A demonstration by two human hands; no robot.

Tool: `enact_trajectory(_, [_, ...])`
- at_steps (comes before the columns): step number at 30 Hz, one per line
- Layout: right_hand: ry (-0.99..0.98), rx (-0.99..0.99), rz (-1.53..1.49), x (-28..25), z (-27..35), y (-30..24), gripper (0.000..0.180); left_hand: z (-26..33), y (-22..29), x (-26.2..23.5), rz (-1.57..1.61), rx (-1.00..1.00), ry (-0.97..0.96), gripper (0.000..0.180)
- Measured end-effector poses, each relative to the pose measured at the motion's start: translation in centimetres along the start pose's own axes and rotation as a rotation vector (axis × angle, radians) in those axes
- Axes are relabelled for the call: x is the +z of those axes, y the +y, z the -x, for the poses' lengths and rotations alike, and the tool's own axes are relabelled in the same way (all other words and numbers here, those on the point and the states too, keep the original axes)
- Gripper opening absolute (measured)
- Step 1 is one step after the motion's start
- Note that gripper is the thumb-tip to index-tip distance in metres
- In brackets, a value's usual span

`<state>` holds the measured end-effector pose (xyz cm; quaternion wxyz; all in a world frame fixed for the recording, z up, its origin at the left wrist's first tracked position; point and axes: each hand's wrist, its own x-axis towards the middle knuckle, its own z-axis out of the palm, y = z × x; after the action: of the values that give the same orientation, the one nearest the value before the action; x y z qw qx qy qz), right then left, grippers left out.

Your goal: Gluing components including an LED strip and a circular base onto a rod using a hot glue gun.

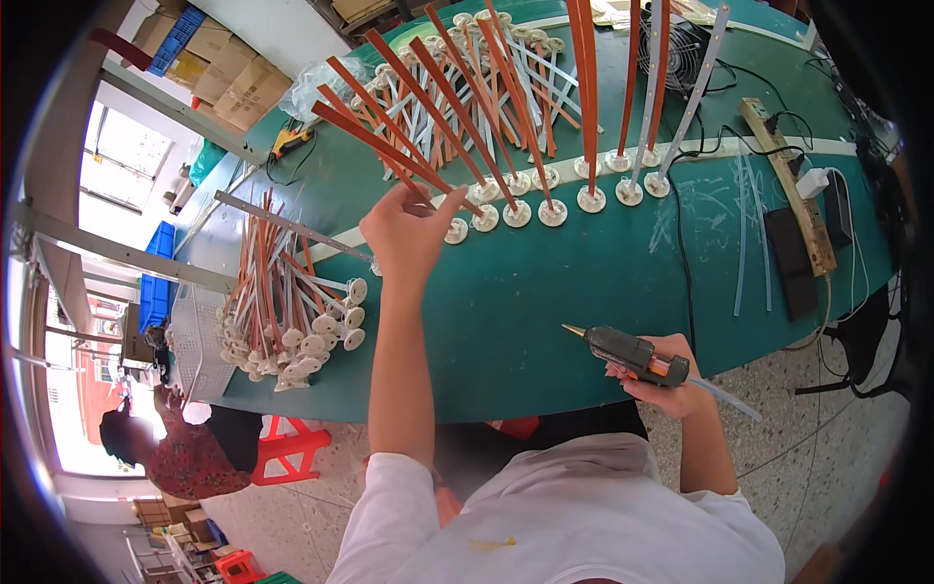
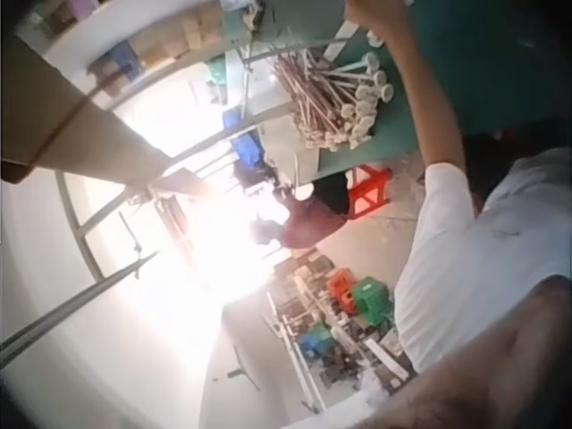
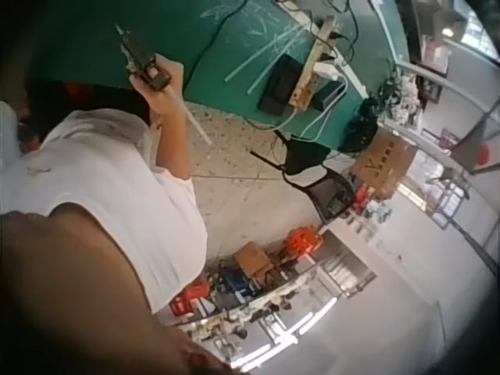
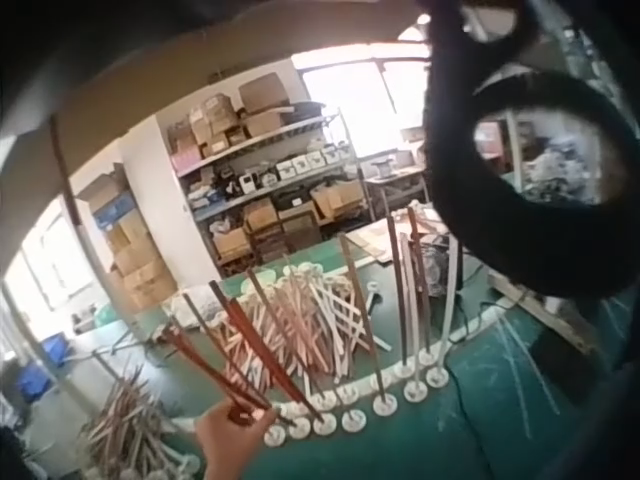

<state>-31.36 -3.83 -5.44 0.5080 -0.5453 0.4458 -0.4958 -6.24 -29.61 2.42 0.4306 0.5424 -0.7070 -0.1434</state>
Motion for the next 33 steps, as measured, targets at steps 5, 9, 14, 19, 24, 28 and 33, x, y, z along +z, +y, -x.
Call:
enact_trajectory(5, [-0.006,0.010,-0.015,0.2,0.0,0.0,0.021,1.9,0.0,-2.0,-0.187,0.039,0.010,0.062])
enact_trajectory(9, [0.035,0.032,-0.028,-0.1,0.4,-0.2,0.021,7.0,-0.3,-6.4,-0.354,0.014,-0.048,0.070])
enact_trajectory(14, [0.028,0.024,-0.048,0.3,0.6,0.0,0.023,5.6,-6.4,-10.1,-0.223,-0.141,0.206,0.057])
enact_trajectory(19, [0.049,0.021,-0.081,0.3,0.0,0.1,0.024,0.5,-11.3,-9.3,-0.287,0.012,0.180,0.034])
enact_trajectory(24, [0.065,0.030,-0.084,0.3,0.1,0.3,0.024,-2.6,-9.2,-6.7,-0.251,-0.013,-0.065,0.021])
enact_trajectory(28, [0.069,0.008,-0.074,0.4,-0.1,0.1,0.025,-5.4,-8.8,-3.3,-0.137,0.075,-0.084,0.022])
enact_trajectory(33, [0.077,0.004,-0.070,0.6,-0.1,-0.1,0.022,-6.5,-8.8,-1.0,-0.168,0.054,-0.118,0.025])
